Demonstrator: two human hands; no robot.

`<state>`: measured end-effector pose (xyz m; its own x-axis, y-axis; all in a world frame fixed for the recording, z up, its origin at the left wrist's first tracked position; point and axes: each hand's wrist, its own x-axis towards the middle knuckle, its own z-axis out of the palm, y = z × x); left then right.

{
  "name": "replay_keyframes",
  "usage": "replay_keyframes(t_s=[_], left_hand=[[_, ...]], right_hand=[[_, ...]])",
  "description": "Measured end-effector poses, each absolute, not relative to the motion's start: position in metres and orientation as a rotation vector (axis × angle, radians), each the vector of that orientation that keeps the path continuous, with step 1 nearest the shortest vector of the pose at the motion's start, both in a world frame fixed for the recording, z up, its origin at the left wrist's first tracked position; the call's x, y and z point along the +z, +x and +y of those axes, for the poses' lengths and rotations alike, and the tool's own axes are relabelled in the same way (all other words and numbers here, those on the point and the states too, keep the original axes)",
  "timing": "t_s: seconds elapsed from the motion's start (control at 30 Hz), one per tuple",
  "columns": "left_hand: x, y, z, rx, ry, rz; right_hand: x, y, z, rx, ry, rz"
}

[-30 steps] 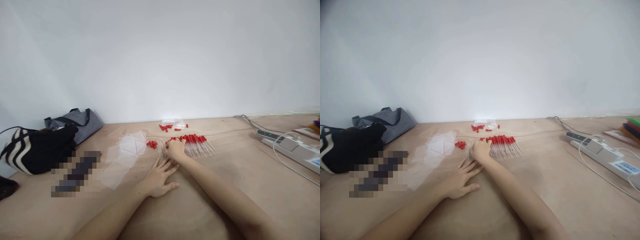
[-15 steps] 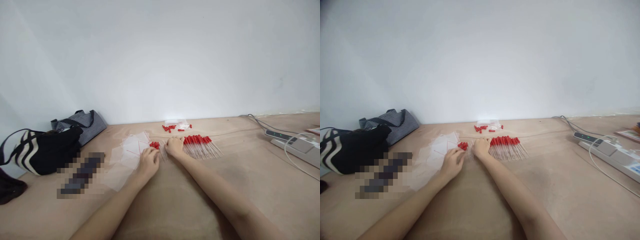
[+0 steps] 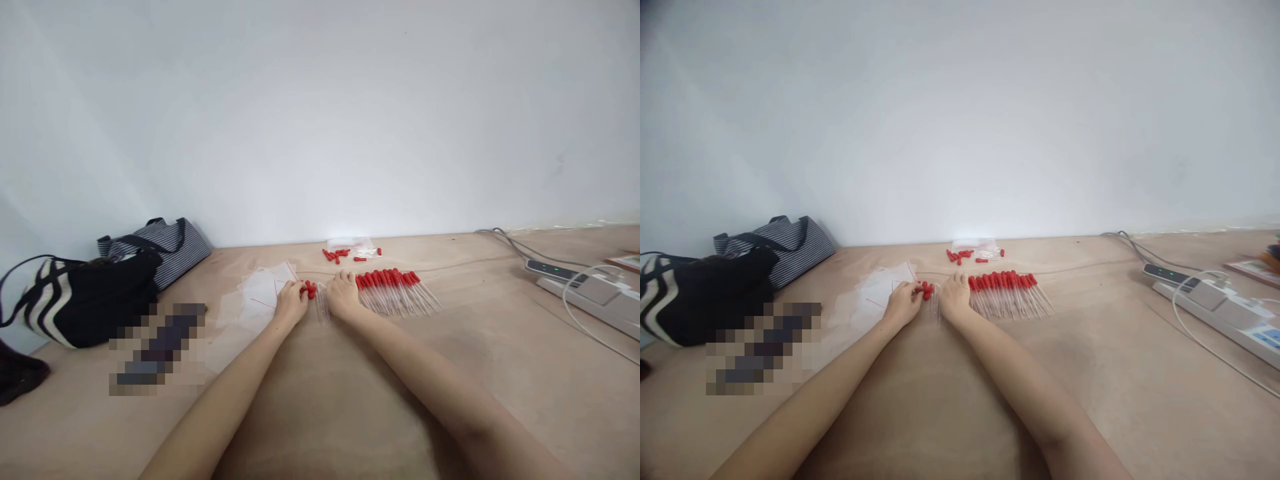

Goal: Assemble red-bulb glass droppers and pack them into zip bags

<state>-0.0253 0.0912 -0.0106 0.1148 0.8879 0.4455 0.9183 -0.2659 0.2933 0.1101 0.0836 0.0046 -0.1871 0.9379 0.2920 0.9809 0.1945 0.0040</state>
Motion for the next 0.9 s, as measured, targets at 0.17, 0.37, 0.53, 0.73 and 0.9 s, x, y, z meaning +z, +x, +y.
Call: replay_keyframes(t_s=[0.17, 0.37, 0.53, 0.73, 0.9], left_hand=[[-0.012, -0.028, 0.085, -0.961, -2.306, -1.852], [-0.016, -0.025, 0.087, -1.086, -2.295, -1.795], [-0.016, -0.023, 0.093, -1.203, -2.288, -1.717], [-0.013, -0.016, 0.061, -1.35, -2.31, -1.567], [-0.017, 0.001, 0.005, -1.106, -2.809, -1.193]], right_hand=[[0.014, 0.132, 0.06, -0.344, -1.854, -2.163], [-0.001, 0.188, 0.014, -0.487, -1.667, -2.131], [-0.019, 0.226, -0.013, -0.354, -1.495, -2.118], [-0.023, 0.238, -0.019, -0.2, -1.4, -2.049], [-0.018, 0.236, -0.024, -0.176, -1.333, -2.103]])
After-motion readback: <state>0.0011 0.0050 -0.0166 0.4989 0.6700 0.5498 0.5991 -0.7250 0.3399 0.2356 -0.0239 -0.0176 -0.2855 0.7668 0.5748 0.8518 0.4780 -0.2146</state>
